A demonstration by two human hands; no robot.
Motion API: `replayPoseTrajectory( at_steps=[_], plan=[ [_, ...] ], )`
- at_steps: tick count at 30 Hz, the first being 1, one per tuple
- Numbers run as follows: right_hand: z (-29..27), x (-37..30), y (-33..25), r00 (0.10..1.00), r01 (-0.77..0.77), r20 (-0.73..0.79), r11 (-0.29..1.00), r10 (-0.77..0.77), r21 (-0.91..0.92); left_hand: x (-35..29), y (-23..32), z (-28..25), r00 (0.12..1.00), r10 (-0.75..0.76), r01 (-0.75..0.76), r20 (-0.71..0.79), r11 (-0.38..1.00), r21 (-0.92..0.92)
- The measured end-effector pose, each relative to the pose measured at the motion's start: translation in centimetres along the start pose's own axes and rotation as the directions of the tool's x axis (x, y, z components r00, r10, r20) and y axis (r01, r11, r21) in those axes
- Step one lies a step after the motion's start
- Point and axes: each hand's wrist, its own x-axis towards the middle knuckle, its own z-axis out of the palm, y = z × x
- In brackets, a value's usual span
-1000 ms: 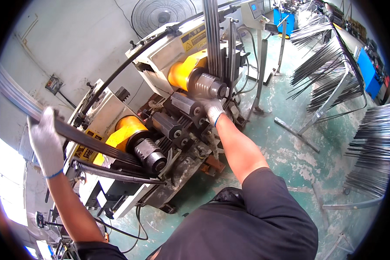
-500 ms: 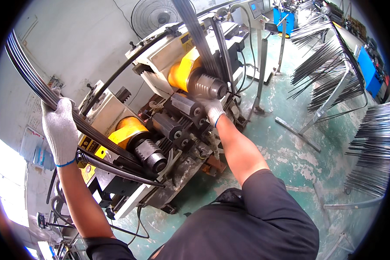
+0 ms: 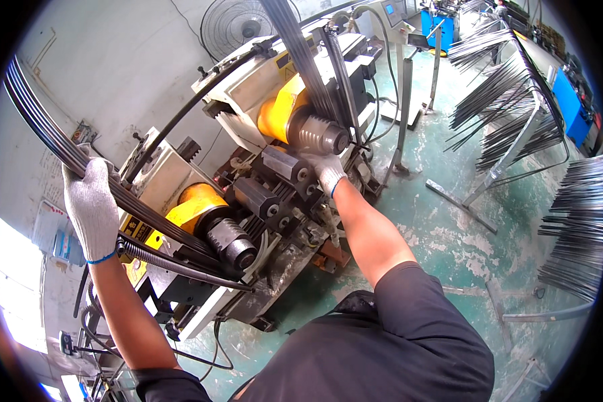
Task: The person repeatedly picks up bundles of long metal rods, feeds them into a bending machine, and then removes the bent rods to place them on a nearby rack. The process is repeated continuously.
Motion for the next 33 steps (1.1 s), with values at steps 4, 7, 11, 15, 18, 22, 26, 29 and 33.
replayPoseTrajectory(
  at_steps=[4, 7, 11, 15, 18, 22, 26, 29, 33],
  plan=[
    [-0.3, 0.1, 0.0, 0.998, 0.052, 0.046, 0.997, -0.050, -0.048, -0.1, 0.0, 0.0, 1.000, -0.019, 0.019, 0.017, 1.000, -0.013],
    [0.0, -0.3, -0.2, 0.998, 0.048, 0.030, 0.999, -0.048, -0.016, -0.1, 0.0, 0.0, 1.000, -0.005, 0.005, 0.008, 1.000, 0.017],
    [-0.3, 0.2, 0.4, 0.996, 0.067, 0.066, 0.997, -0.065, -0.032, 0.0, 0.1, -0.4, 1.000, -0.020, 0.019, 0.015, 0.998, 0.057],
    [-1.0, 0.5, 0.6, 0.990, 0.108, 0.097, 0.992, -0.101, -0.066, -0.1, 0.4, 0.0, 0.999, -0.035, 0.034, 0.018, 0.998, 0.051],
    [-0.6, 0.1, 0.2, 0.992, 0.082, 0.102, 0.993, -0.074, -0.082, -0.3, 0.7, 0.1, 0.999, -0.053, 0.053, 0.002, 0.999, -0.006],
    [0.2, -0.6, -0.5, 0.994, 0.097, 0.057, 0.992, -0.093, -0.080, -0.6, 0.9, -0.3, 0.996, -0.083, 0.083, -0.015, 0.996, -0.013],
    [0.2, -0.4, -0.3, 0.999, 0.040, 0.007, 0.999, -0.040, -0.007, -0.9, 0.7, -0.8, 0.995, -0.102, 0.101, -0.014, 0.995, -0.023],
    [0.0, -0.1, -0.1, 0.996, 0.081, -0.042, 0.996, -0.083, -0.040, -0.9, 0.0, -1.2, 0.984, -0.179, 0.180, 0.020, 0.963, -0.203],
    [-0.1, -2.0, 1.3, 0.998, 0.005, -0.067, 0.999, -0.009, -0.051, -1.4, -0.8, -2.7, 0.938, -0.197, 0.283, 0.286, 0.910, -0.303]
  ],
)
